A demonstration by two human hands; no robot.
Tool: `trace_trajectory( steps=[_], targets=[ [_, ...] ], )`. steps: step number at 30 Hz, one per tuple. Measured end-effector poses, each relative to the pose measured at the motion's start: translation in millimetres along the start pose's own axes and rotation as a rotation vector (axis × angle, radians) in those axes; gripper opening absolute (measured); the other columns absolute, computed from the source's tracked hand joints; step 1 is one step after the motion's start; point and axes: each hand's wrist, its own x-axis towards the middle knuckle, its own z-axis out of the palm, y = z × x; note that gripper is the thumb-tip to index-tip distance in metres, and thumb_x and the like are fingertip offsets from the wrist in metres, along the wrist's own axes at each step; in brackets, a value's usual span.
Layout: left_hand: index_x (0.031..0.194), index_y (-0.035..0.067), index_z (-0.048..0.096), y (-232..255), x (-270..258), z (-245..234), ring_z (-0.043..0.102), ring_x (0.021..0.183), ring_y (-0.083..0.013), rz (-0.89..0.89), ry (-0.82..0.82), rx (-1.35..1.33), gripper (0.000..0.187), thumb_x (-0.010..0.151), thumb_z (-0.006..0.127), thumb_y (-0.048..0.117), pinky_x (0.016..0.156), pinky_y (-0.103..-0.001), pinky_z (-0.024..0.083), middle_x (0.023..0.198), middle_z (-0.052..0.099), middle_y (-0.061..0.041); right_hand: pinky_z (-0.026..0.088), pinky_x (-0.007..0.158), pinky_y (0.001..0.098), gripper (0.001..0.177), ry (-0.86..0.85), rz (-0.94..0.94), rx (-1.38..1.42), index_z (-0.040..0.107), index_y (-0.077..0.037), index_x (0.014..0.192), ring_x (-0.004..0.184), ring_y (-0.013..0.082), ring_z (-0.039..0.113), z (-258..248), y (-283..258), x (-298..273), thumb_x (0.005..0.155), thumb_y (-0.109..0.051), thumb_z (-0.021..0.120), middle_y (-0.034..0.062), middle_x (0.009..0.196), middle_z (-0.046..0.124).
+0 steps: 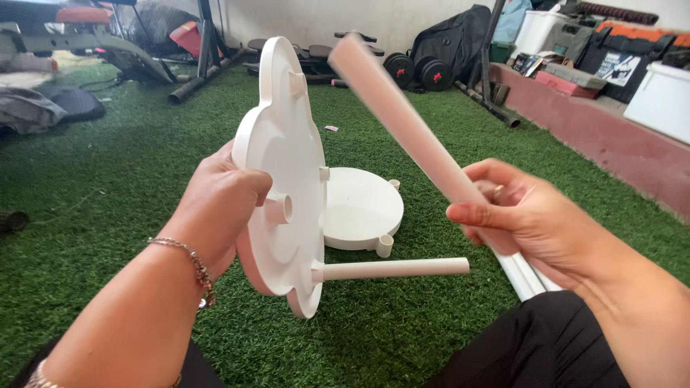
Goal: The person assembles a small white plastic table by inserting cylindrical legs into the base and top plates. They connect the legs to the base, then attach the top plate to complete the structure.
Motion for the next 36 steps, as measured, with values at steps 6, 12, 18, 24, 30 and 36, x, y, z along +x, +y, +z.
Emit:
trace_trajectory(
  steps=[6, 12, 18, 24, 30, 36],
  targets=[
    [0.123, 0.006, 0.063, -2.0, 1.5, -8.7, 0.068, 0.087, -0.0180, 0.023, -0.003, -0.013, 0.053, 0.074, 0.047, -0.007, 0.079, -0.036, 0.056, 0.101, 0.071, -0.010, 0.034, 0.052, 0.0267, 0.040, 0.196, -0.117, -0.360, 0.071, -0.008, 0.114, 0.064, 0.0103, 0.049, 3.1, -4.6, 5.3, 0.079, -0.016, 0.089, 0.0045, 0.081, 0.066],
    [0.122, 0.006, 0.060, -6.1, 1.2, -9.9, 0.072, 0.088, -0.0190, 0.016, -0.005, -0.078, 0.052, 0.073, 0.048, -0.007, 0.081, -0.037, 0.059, 0.101, 0.072, -0.010, 0.041, 0.061, 0.0279, 0.040, 0.207, -0.138, -0.614, 0.071, -0.011, 0.106, 0.069, 0.0100, 0.056, 3.4, -0.1, 6.9, 0.072, -0.021, 0.090, 0.0006, 0.079, 0.070],
    [0.131, 0.006, 0.063, -9.0, 0.4, -11.4, 0.066, 0.091, -0.0198, 0.115, -0.037, -0.052, 0.059, 0.076, 0.050, -0.007, 0.083, -0.038, 0.056, 0.105, 0.070, -0.012, 0.044, 0.061, 0.0310, 0.033, -0.080, 0.026, -0.682, 0.075, -0.012, 0.105, 0.067, 0.0129, 0.060, 4.5, 9.8, 9.8, 0.079, -0.030, 0.087, 0.0039, 0.075, 0.073],
    [0.130, 0.006, 0.060, -7.5, 0.3, -9.9, 0.070, 0.090, -0.0190, 0.078, -0.071, -0.080, 0.060, 0.073, 0.046, -0.008, 0.083, -0.038, 0.058, 0.103, 0.071, -0.011, 0.044, 0.062, 0.0307, 0.034, -0.123, 0.088, -0.615, 0.075, -0.013, 0.097, 0.066, 0.0109, 0.061, 9.7, 30.0, 13.6, 0.071, -0.031, 0.086, 0.0027, 0.068, 0.072],
    [0.134, 0.011, 0.060, -6.0, 0.5, -9.2, 0.066, 0.091, -0.0174, 0.042, -0.034, -0.044, 0.062, 0.076, 0.049, -0.007, 0.083, -0.038, 0.057, 0.107, 0.069, -0.011, 0.046, 0.065, 0.0322, 0.032, -0.156, 0.051, -0.614, 0.075, -0.010, 0.104, 0.071, 0.0134, 0.062, 5.9, 34.0, 20.2, 0.076, -0.024, 0.085, 0.0053, 0.075, 0.077],
    [0.129, 0.006, 0.062, -8.4, 2.7, -11.8, 0.066, 0.090, -0.0181, 0.050, -0.053, -0.058, 0.057, 0.075, 0.047, -0.008, 0.081, -0.039, 0.057, 0.104, 0.067, -0.012, 0.048, 0.066, 0.0302, 0.031, -0.201, -0.035, -0.661, 0.075, -0.013, 0.106, 0.075, 0.0106, 0.066, -2.2, 27.6, 24.2, 0.080, -0.026, 0.083, 0.0023, 0.082, 0.076]
  ],
)
